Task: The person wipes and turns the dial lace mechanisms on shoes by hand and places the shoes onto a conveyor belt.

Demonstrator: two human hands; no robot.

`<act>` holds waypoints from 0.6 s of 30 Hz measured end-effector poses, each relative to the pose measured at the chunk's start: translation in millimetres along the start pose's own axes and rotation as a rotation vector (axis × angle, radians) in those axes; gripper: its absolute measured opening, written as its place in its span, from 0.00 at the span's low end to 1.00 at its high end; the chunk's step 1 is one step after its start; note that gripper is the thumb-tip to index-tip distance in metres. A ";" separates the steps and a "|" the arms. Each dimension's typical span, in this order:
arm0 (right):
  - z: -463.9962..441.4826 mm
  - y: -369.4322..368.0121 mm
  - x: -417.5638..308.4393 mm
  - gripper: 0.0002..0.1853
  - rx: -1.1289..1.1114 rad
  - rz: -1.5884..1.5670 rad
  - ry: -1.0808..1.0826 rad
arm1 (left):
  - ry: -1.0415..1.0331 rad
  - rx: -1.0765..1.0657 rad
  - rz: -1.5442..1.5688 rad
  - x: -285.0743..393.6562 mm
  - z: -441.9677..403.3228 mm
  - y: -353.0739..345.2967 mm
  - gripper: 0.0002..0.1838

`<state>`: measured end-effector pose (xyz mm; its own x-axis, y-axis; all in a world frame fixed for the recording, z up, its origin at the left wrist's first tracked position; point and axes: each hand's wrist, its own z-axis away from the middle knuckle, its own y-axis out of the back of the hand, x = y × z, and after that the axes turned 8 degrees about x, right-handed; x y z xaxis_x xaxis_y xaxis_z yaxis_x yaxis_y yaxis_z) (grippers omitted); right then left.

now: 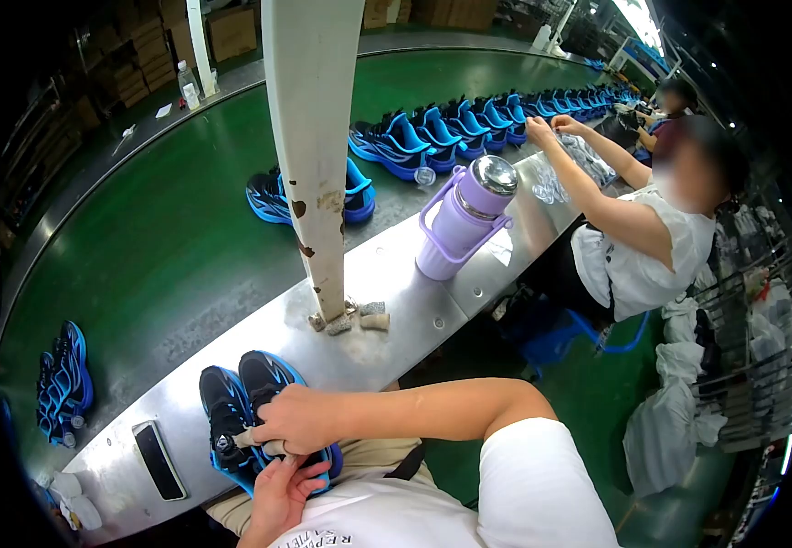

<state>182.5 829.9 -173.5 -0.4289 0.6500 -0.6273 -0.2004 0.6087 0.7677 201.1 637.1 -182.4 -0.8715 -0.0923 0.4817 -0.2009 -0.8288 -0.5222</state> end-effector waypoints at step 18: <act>-4.2 8.0 6.5 0.31 0.201 -0.166 -0.020 | -0.006 -0.031 0.103 0.1 6.0 -7.6 0.19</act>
<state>174.4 837.1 -171.0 -0.3869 0.5415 -0.7464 -0.0863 0.7846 0.6140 205.2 640.1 -174.2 -0.8856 -0.1798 0.4283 -0.1240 -0.7972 -0.5909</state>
